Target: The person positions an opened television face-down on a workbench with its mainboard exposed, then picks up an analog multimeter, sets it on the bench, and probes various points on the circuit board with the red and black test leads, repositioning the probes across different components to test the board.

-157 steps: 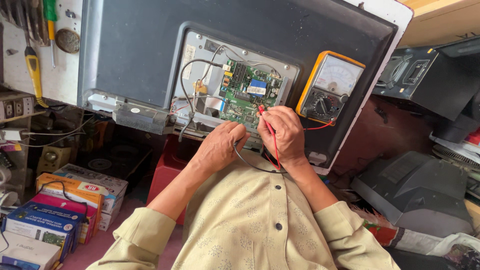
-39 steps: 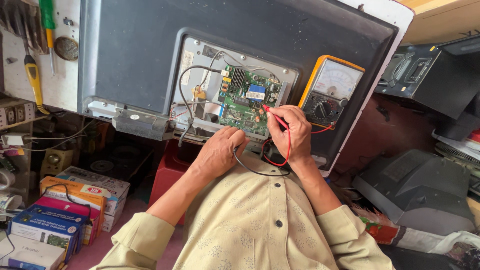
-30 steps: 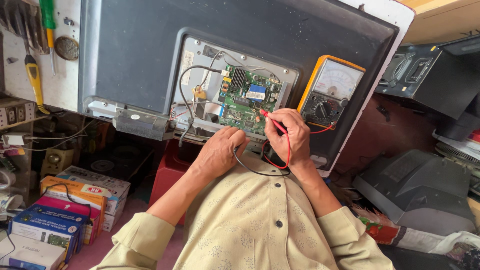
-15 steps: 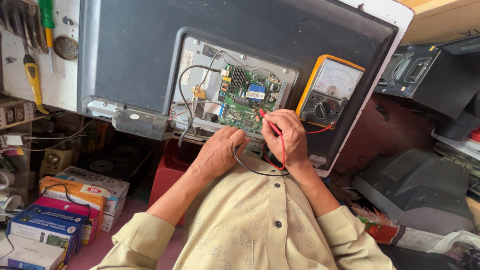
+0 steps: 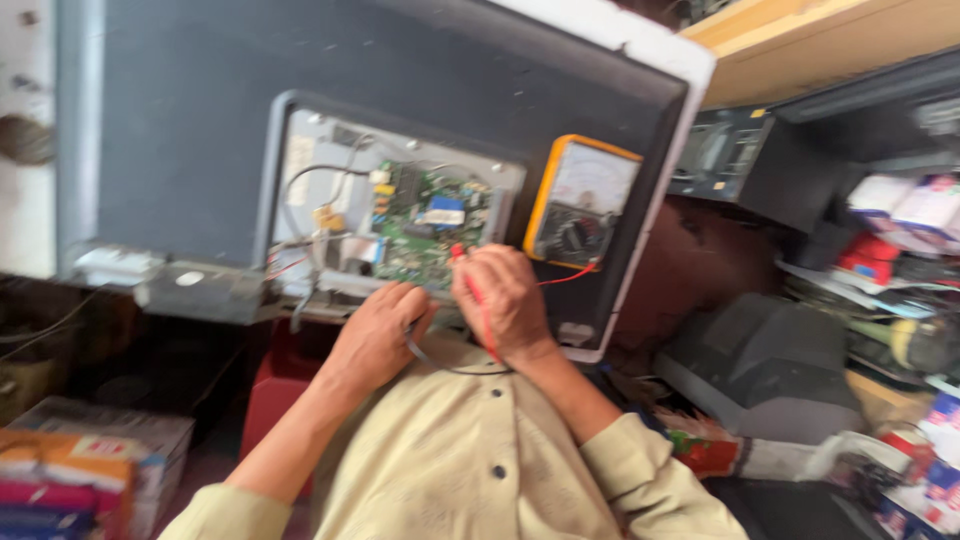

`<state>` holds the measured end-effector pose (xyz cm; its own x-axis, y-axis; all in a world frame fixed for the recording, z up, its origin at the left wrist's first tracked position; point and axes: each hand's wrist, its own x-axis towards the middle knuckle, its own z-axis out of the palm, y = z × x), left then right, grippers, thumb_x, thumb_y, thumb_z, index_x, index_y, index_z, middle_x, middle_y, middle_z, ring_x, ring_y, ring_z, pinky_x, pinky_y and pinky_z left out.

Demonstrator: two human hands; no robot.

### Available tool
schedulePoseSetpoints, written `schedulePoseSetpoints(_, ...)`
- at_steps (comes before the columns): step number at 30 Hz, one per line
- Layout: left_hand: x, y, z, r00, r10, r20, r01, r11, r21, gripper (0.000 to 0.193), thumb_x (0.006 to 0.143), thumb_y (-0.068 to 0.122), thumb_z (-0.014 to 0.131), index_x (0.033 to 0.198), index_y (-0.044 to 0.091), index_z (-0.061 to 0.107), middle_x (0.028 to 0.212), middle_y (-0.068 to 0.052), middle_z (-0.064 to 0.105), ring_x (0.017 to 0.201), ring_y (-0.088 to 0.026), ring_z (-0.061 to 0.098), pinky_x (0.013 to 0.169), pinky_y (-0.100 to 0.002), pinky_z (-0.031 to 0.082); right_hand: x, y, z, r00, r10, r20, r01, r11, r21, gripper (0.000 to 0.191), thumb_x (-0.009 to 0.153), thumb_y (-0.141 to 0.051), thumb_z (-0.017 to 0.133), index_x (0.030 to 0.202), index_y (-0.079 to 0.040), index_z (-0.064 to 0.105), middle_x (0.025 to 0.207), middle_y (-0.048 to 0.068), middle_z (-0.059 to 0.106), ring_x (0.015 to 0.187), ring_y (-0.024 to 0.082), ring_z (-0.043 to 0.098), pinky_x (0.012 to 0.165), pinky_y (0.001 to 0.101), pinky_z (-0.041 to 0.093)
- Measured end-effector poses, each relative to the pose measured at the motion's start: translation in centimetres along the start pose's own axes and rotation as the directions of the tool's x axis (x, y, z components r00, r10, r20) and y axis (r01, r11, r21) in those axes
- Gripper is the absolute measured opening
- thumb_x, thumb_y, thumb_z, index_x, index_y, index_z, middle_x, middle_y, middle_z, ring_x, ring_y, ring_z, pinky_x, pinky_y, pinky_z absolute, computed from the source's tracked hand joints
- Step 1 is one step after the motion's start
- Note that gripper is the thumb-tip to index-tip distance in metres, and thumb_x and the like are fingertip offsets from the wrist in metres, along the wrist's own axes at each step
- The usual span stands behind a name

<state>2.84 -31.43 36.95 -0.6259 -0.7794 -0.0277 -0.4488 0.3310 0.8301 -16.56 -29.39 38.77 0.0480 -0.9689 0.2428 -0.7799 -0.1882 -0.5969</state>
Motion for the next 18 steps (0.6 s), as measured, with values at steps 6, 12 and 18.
schedulePoseSetpoints(6, 0.4, 0.57, -0.02, 0.999, -0.039, 0.016, 0.039, 0.999, 0.004, 0.019, 0.092, 0.009, 0.067, 0.082, 0.003, 0.053, 0.078, -0.015, 0.057, 0.079, -0.037, 0.058, 0.072, -0.047, 0.048, 0.26, -0.67, -0.16, 0.995, -0.018, 0.1, 0.026, 0.997, -0.079, 0.014, 0.089, -0.003, 0.075, 0.095, -0.002, 0.063, 0.094, 0.011, 0.066, 0.1, 0.032, 0.065, 0.094, 0.042, 0.05)
schedulePoseSetpoints(12, 0.2, 0.32, -0.19, 1.0, -0.013, 0.017, 0.013, 1.0, -0.006, 0.018, 0.092, 0.008, 0.067, 0.082, 0.003, 0.052, 0.079, -0.015, 0.057, 0.08, -0.037, 0.058, 0.073, -0.047, 0.048, 0.38, -0.84, -0.01, 0.993, -0.018, 0.119, 0.027, 0.997, -0.076, 0.014, 0.088, -0.004, 0.074, 0.091, -0.003, 0.06, 0.092, 0.011, 0.065, 0.099, 0.033, 0.064, 0.095, 0.0432, 0.049)
schedulePoseSetpoints(18, -0.05, 0.26, -0.3, 1.0, 0.0, -0.019, 0.0, 1.0, 0.001, 0.019, 0.094, 0.009, 0.067, 0.083, 0.004, 0.053, 0.08, -0.014, 0.058, 0.082, -0.036, 0.059, 0.075, -0.046, 0.048, 0.16, -0.71, 0.3, 0.995, -0.02, 0.102, 0.025, 0.998, -0.05, 0.017, 0.086, -0.004, 0.075, 0.097, -0.002, 0.062, 0.094, 0.013, 0.066, 0.101, 0.033, 0.065, 0.094, 0.0441, 0.049)
